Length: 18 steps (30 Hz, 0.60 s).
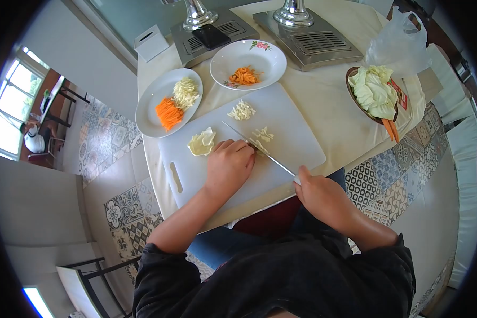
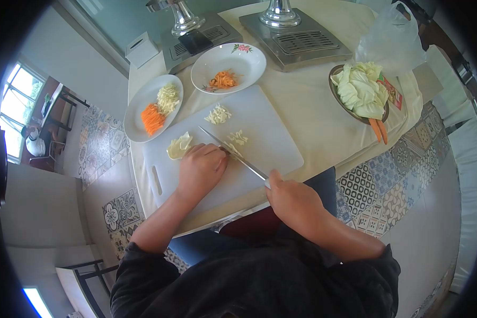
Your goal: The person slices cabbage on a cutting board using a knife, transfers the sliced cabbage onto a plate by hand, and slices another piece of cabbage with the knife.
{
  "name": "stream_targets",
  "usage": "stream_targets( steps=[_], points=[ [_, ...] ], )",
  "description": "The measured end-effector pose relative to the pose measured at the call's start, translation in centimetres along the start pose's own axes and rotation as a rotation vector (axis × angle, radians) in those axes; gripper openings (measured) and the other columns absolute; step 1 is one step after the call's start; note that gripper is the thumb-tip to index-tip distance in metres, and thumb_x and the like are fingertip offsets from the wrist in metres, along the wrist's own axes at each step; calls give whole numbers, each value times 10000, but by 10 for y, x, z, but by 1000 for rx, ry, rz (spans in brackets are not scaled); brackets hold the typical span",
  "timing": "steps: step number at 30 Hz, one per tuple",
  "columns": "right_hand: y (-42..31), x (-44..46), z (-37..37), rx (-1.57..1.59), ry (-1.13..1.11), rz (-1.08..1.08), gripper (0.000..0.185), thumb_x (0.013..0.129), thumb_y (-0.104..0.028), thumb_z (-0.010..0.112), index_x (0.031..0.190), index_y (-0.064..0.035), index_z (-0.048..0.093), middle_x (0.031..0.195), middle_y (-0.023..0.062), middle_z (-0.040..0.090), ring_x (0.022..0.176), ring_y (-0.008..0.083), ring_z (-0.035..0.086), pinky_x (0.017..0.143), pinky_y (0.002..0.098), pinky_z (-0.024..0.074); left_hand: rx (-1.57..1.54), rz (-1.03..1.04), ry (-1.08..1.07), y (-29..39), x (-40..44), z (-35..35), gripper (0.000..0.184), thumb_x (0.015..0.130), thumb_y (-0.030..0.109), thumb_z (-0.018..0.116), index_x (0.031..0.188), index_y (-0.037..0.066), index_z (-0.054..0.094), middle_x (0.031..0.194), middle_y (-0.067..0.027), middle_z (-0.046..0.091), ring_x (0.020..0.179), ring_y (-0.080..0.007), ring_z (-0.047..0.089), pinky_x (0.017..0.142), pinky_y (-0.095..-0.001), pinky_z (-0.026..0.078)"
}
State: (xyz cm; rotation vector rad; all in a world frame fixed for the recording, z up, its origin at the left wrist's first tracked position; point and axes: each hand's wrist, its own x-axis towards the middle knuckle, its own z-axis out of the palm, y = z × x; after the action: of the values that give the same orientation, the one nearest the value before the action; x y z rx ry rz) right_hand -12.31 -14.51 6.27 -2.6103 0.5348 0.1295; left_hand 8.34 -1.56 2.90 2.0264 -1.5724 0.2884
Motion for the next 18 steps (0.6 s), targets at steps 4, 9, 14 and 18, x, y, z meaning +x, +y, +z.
stream_targets(
  steps=[4,9,14,18],
  points=[
    [3,-24,-8,7,-34,93,234,996,-222,520,1028,5,472,667,215,646,661,420,663,582,540,517,-22,16,-3,-2,0,2,41,738,58,707,758,70,673,787,-51,628,752,-262,633,724,-394,525],
    [9,-24,-11,-30,49,37,220,988,-227,532,1012,-14,480,672,198,649,667,412,662,579,535,513,-33,74,-12,-6,2,-2,73,730,50,728,765,74,668,785,-59,652,728,-277,637,699,-404,528],
    [8,-19,-8,-49,100,17,221,984,-239,545,996,-28,482,667,195,644,668,412,661,581,531,513,-66,29,-66,-12,1,-5,81,755,80,747,807,77,686,818,-55,665,771,-280,653,700,-396,537],
    [7,-19,-9,-38,69,71,241,993,-266,543,997,-33,482,677,208,645,673,430,654,593,554,501,-120,-21,-58,-15,1,-6,83,769,111,765,813,77,704,856,-51,681,800,-274,662,715,-391,542]
  ],
)
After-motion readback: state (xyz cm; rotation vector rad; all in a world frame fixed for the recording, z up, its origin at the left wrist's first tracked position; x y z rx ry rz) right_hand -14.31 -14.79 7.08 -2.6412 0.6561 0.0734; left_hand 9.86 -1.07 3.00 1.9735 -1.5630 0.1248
